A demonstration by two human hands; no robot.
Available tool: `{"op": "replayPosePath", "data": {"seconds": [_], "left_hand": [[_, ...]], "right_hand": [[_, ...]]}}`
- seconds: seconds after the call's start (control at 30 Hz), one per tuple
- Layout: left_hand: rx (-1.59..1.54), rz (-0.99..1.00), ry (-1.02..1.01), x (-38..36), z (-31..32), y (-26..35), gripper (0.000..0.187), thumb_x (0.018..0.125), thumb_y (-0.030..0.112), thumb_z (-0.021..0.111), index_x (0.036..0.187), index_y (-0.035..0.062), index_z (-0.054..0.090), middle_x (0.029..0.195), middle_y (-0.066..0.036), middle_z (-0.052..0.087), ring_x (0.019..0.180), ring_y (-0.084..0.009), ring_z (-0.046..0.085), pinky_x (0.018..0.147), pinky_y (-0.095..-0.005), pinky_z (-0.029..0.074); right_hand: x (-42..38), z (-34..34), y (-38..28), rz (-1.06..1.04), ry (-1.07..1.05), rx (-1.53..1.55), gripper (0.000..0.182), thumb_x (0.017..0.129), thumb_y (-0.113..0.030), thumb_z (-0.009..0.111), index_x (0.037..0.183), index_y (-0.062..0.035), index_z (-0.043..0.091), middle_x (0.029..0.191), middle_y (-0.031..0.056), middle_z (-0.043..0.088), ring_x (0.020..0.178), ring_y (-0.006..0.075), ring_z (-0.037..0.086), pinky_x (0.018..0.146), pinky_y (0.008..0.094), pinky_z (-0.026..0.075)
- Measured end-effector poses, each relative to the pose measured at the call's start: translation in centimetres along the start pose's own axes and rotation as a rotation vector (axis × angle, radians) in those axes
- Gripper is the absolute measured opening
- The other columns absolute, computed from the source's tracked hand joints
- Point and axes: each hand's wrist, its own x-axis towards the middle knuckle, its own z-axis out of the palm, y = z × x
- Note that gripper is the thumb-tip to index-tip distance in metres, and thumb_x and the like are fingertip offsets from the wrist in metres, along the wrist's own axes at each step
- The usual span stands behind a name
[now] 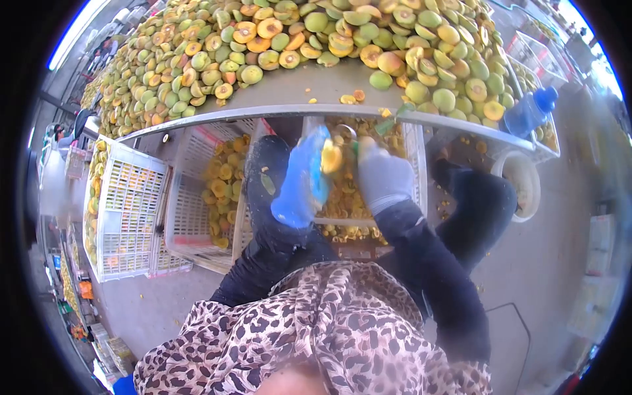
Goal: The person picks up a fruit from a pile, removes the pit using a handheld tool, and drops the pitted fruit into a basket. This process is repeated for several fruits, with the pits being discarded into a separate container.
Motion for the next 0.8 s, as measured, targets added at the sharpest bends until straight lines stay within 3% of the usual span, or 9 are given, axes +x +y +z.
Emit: {"op": "replayPosePath", "data": {"seconds": [0.07, 0.13, 0.2, 0.27, 0.3, 0.37, 0.43, 0.6, 0.8], "left_hand": [[0.831, 0.236, -0.094, -2.2, 0.6, 3.0, 0.021, 0.082, 0.006, 0.063, 0.099, 0.0016, 0.052, 0.088, -0.01, 0.058, 0.087, -0.0252, 0.055, 0.076, -0.0363, 0.046], [0.699, 0.19, 0.191, -2.4, 1.0, 6.4, 0.014, 0.08, 0.008, 0.062, 0.089, 0.0019, 0.054, 0.081, -0.011, 0.057, 0.081, -0.0274, 0.052, 0.075, -0.039, 0.045], [1.641, 0.778, 0.326, 0.0, -4.0, 9.7, 0.008, 0.081, 0.01, 0.062, 0.085, 0.0036, 0.058, 0.082, -0.011, 0.059, 0.079, -0.0288, 0.056, 0.075, -0.039, 0.046], [1.913, 0.975, 0.346, 4.7, -8.5, 10.9, 0.011, 0.081, 0.01, 0.061, 0.089, 0.0027, 0.06, 0.088, -0.013, 0.062, 0.082, -0.0319, 0.059, 0.078, -0.0399, 0.047], [1.909, 0.982, 0.35, 7.0, -7.8, 10.9, 0.011, 0.081, 0.01, 0.061, 0.089, 0.0027, 0.06, 0.088, -0.013, 0.062, 0.082, -0.0319, 0.059, 0.078, -0.0399, 0.047], [1.44, 0.932, -0.006, 12.5, -4.9, 10.0, 0.021, 0.081, 0.015, 0.063, 0.097, 0.0017, 0.062, 0.098, -0.015, 0.064, 0.092, -0.0343, 0.06, 0.082, -0.0425, 0.046], [1.376, 1.009, -0.195, 18.0, -1.3, 7.4, 0.029, 0.083, 0.022, 0.063, 0.103, 0.0005, 0.061, 0.102, -0.017, 0.063, 0.096, -0.0337, 0.06, 0.084, -0.0432, 0.046], [1.68, 0.744, -0.038, 29.6, 3.6, 0.7, 0.047, 0.083, 0.031, 0.061, 0.111, -0.0053, 0.05, 0.103, -0.026, 0.059, 0.097, -0.04, 0.057, 0.084, -0.0464, 0.046], [1.812, 0.574, -0.137, 29.9, 4.4, -2.2, 0.061, 0.073, 0.026, 0.069, 0.118, -0.0034, 0.04, 0.11, -0.029, 0.05, 0.102, -0.0449, 0.051, 0.085, -0.05, 0.045]], "right_hand": [[-0.8, 4.2, 3.2, 0.175, -0.318, -0.141, 0.032, 0.094, -0.038, 0.045, 0.088, -0.0112, 0.06, 0.064, 0.0134, 0.063, 0.063, 0.0323, 0.066, 0.057, 0.0446, 0.051], [-1.7, 4.5, 5.8, 0.326, -0.298, -0.111, 0.037, 0.092, -0.043, 0.047, 0.087, -0.0091, 0.061, 0.062, 0.0155, 0.062, 0.059, 0.0359, 0.063, 0.056, 0.0486, 0.048], [-2.9, 3.7, 7.0, 0.333, -0.296, -0.004, 0.037, 0.091, -0.044, 0.049, 0.085, -0.009, 0.06, 0.064, 0.0175, 0.062, 0.06, 0.0373, 0.063, 0.057, 0.0496, 0.048], [-3.8, 5.1, 7.8, 0.326, -0.37, -0.017, 0.036, 0.091, -0.044, 0.049, 0.088, -0.0092, 0.06, 0.065, 0.0185, 0.062, 0.062, 0.0383, 0.062, 0.057, 0.0499, 0.048], [-4.2, 6.0, 7.6, 0.33, -0.403, 0.047, 0.036, 0.091, -0.044, 0.049, 0.09, -0.0086, 0.059, 0.065, 0.0188, 0.062, 0.062, 0.0385, 0.062, 0.058, 0.0499, 0.048], [-4.0, 6.1, 5.9, 0.249, -0.399, 0.264, 0.033, 0.09, -0.041, 0.052, 0.091, -0.0086, 0.057, 0.065, 0.0194, 0.062, 0.062, 0.039, 0.062, 0.057, 0.0495, 0.049], [-3.4, 5.6, 3.7, 0.201, -0.471, 0.337, 0.031, 0.09, -0.038, 0.054, 0.085, -0.0077, 0.053, 0.063, 0.0198, 0.061, 0.059, 0.0395, 0.061, 0.054, 0.0489, 0.048], [-4.4, 7.0, 2.8, 0.153, -0.583, 0.373, 0.031, 0.091, -0.039, 0.051, 0.09, -0.0089, 0.057, 0.068, 0.0157, 0.064, 0.064, 0.0371, 0.063, 0.059, 0.0478, 0.049], [-3.0, 6.0, 3.3, 0.147, -0.63, 0.405, 0.03, 0.09, -0.039, 0.052, 0.088, -0.0094, 0.057, 0.069, 0.0127, 0.065, 0.065, 0.0345, 0.064, 0.06, 0.0462, 0.049]]}}
